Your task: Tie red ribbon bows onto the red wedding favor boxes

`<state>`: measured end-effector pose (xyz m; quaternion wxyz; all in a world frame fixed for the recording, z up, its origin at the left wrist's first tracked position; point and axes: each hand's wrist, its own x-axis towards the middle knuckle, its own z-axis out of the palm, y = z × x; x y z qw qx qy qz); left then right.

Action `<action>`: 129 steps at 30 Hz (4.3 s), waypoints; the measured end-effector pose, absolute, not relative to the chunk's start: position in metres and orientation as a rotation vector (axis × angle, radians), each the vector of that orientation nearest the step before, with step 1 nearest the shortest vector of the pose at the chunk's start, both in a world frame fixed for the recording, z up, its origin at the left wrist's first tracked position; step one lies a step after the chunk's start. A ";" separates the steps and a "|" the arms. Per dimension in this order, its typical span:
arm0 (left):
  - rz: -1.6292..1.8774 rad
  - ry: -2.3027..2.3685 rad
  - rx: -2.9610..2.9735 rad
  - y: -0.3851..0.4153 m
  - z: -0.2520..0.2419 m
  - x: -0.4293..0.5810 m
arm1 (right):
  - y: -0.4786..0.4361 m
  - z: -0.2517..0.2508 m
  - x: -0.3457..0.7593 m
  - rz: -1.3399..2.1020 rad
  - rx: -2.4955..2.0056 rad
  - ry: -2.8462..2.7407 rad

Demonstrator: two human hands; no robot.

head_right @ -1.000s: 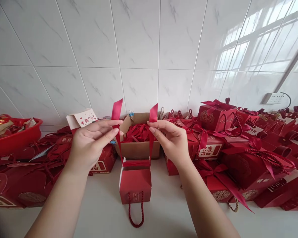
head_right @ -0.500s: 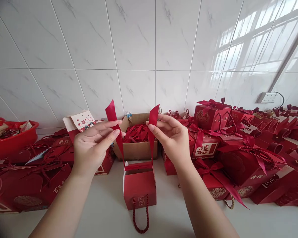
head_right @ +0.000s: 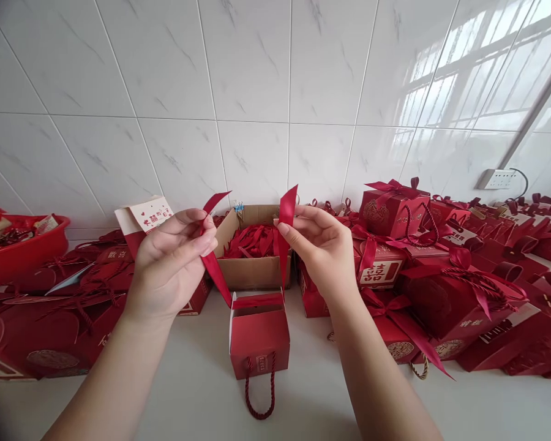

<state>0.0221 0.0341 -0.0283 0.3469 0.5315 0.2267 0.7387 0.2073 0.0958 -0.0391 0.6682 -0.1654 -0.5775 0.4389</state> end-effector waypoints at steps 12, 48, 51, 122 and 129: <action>2.011 0.565 1.279 0.036 -0.025 0.025 | 0.095 -0.040 0.206 0.996 -0.349 -1.324; 2.232 0.767 1.312 0.027 -0.019 0.015 | 0.094 -0.035 0.219 0.824 -0.455 -1.231; 2.236 0.764 1.296 0.029 -0.019 0.015 | 0.096 -0.035 0.221 0.819 -0.461 -1.219; 1.050 1.516 1.872 0.009 -0.125 0.021 | 0.061 -0.007 0.193 1.117 -0.499 -1.447; 0.871 1.597 1.972 0.012 -0.128 0.031 | 0.059 -0.005 0.193 1.148 -0.537 -1.397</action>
